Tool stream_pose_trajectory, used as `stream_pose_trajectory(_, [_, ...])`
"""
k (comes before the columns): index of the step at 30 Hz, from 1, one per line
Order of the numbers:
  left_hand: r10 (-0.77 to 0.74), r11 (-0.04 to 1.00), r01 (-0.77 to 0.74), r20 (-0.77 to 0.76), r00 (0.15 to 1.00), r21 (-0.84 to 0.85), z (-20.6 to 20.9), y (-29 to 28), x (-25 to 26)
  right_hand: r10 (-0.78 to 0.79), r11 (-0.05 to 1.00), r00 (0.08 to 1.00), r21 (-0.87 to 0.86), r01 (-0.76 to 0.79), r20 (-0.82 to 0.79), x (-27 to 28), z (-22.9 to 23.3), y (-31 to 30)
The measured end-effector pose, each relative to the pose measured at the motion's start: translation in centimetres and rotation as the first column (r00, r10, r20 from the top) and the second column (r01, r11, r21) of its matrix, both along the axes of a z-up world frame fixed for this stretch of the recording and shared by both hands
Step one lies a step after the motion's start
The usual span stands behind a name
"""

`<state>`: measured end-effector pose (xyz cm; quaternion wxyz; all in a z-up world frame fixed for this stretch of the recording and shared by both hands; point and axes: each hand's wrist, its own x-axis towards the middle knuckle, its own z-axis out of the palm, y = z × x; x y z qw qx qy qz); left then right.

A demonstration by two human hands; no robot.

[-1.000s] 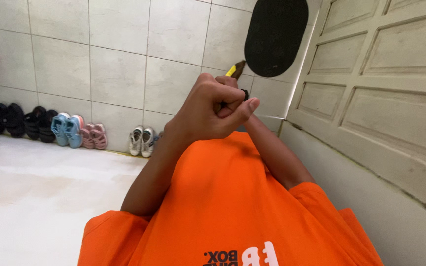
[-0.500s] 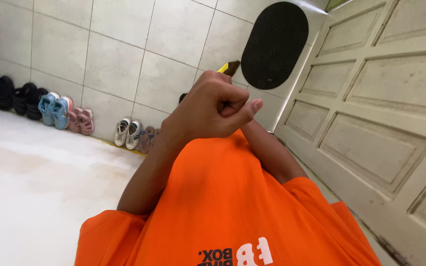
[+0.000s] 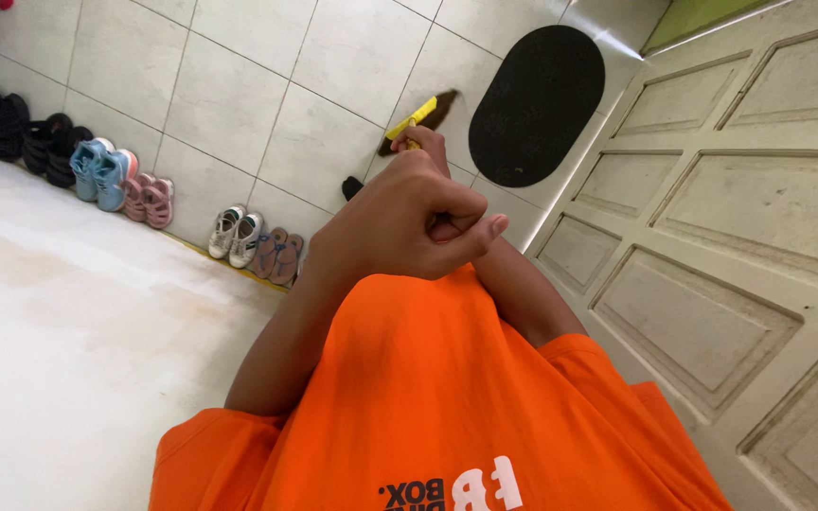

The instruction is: The person sweeps the tiled floor using a broom, moving dirt from near the door and a rolled rug toward the center of the area.

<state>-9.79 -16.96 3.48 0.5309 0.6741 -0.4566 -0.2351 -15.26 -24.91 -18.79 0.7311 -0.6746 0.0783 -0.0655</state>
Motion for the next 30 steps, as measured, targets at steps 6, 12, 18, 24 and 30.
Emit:
stream_pose_trajectory(6, [0.112, 0.993, -0.111, 0.036, 0.993, -0.029, 1.0, 0.2, -0.8, 0.202, 0.972, 0.979, -0.128, -0.196, 0.037, -1.0, 3.0, -2.7])
stream_pose_trajectory(12, [0.254, 0.962, -0.247, 0.05, 0.966, -0.111, 2.3, 0.7, -1.3, 0.219, 0.974, 0.975, 0.069, -0.218, -0.02, -1.4, 1.3, -2.8])
stream_pose_trajectory(18, [0.336, 0.933, -0.34, -0.049, 0.941, -0.115, 3.5, 1.6, -1.8, 0.129, 0.925, 0.94, -0.302, -0.229, -0.315, 1.8, -2.6, -3.7])
stream_pose_trajectory(24, [0.353, 0.872, -0.417, -0.259, 0.899, -0.257, 3.0, 2.2, -1.6, 0.002, 0.884, 0.985, -0.461, -0.082, -0.171, 1.9, -2.9, -3.7])
stream_pose_trajectory(30, [0.354, 0.858, -0.447, -0.339, 0.872, -0.254, 2.0, 1.9, -0.7, -0.028, 0.849, 0.967, -0.516, -0.111, -0.254, 1.6, -2.3, -4.9])
